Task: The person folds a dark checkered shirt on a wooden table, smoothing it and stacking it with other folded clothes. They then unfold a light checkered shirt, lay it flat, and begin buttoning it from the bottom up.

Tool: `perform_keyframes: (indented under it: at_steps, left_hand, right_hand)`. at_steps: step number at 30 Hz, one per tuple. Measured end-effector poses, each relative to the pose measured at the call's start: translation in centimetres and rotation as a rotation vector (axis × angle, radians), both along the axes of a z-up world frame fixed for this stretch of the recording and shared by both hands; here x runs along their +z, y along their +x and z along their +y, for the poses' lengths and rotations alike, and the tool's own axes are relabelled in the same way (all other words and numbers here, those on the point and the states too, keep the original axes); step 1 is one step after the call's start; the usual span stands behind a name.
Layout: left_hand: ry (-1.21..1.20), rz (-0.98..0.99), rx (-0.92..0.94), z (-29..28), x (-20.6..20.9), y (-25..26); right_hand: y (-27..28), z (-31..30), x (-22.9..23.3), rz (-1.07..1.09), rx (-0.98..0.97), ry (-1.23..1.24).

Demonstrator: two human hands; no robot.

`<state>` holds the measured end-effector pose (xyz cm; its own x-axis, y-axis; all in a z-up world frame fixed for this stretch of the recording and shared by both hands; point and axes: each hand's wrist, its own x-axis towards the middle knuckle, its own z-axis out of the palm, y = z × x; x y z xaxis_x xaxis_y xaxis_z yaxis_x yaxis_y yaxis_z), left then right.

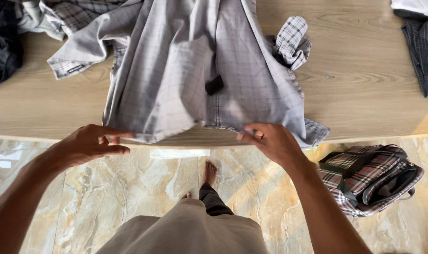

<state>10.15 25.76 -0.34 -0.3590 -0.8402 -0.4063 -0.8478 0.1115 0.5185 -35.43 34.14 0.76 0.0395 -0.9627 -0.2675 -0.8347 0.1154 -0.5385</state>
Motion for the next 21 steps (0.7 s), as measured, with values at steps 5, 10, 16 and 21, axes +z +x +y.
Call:
perform_keyframes:
  at_steps: [5, 10, 16, 21]
  left_hand:
    - [-0.290, 0.457, 0.492, -1.4, 0.3, 2.0]
    - [0.056, 0.485, 0.978, -8.6, -0.4, 0.0]
    - [0.135, 0.302, 0.963, -14.0, -3.6, -2.3]
    - [-0.231, 0.729, 1.385, -15.0, -6.6, 0.3]
  right_hand:
    - [-0.9, -0.6, -2.1, -0.012, -0.345, -0.377]
    - [-1.3, -6.5, -4.2, 0.079, -0.098, -0.369]
    - [-3.1, -9.0, -8.3, 0.237, -0.085, -0.245]
    - [-7.9, -9.5, -9.7, 0.319, -0.180, -0.325]
